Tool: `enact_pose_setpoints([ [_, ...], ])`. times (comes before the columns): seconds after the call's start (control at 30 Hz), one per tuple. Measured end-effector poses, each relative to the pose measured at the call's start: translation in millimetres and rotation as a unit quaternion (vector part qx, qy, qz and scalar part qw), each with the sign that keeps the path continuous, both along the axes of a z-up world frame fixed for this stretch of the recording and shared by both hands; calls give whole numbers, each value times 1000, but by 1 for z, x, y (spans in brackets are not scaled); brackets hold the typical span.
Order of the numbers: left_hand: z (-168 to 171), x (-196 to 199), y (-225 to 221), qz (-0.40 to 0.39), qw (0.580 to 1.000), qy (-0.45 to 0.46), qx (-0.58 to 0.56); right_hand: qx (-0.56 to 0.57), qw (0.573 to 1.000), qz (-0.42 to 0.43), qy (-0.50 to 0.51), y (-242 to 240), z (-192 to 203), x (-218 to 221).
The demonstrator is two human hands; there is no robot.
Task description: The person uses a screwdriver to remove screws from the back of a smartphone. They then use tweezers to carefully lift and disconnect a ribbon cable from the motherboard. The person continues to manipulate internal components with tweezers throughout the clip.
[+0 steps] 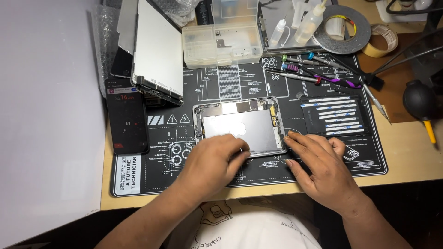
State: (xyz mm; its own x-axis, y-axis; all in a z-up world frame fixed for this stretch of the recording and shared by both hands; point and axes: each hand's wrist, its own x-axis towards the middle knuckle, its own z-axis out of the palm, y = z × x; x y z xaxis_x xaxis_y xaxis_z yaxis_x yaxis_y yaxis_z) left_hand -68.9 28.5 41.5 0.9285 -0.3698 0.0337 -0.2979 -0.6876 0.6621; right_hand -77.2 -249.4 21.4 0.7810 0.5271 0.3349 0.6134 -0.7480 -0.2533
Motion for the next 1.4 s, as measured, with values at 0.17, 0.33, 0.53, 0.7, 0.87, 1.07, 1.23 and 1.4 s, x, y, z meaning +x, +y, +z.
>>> enact_pose_setpoints([
  [0.17, 0, 21, 6, 21, 997, -7, 69, 2, 1000, -1, 11, 2, 3, 0],
  [0.33, -3, 29, 14, 3, 996, -16, 86, 7, 1000, -6, -2, -3, 4, 0],
  [0.53, 17, 30, 14, 86, 983, 153, 55, 0, 1000, -16, 3, -8, 2, -1],
  [0.7, 7, 46, 8, 54, 993, 101, 43, 18, 1000, 5, 6, 0, 6, 0],
  [0.87, 22, 65, -10, 64, 990, 116, 57, 27, 999, 29, -3, 8, 9, 1],
  [1.07, 0, 98, -36, 48, 997, 20, 65, -2, 1000, 18, -18, 10, 4, 4],
  [1.23, -22, 116, -51, 31, 996, -67, 58, -19, 999, 9, -42, 15, 1, 5],
  [1.4, -34, 126, -54, 33, 994, -79, 68, -48, 997, -18, -56, 18, -5, 4],
])
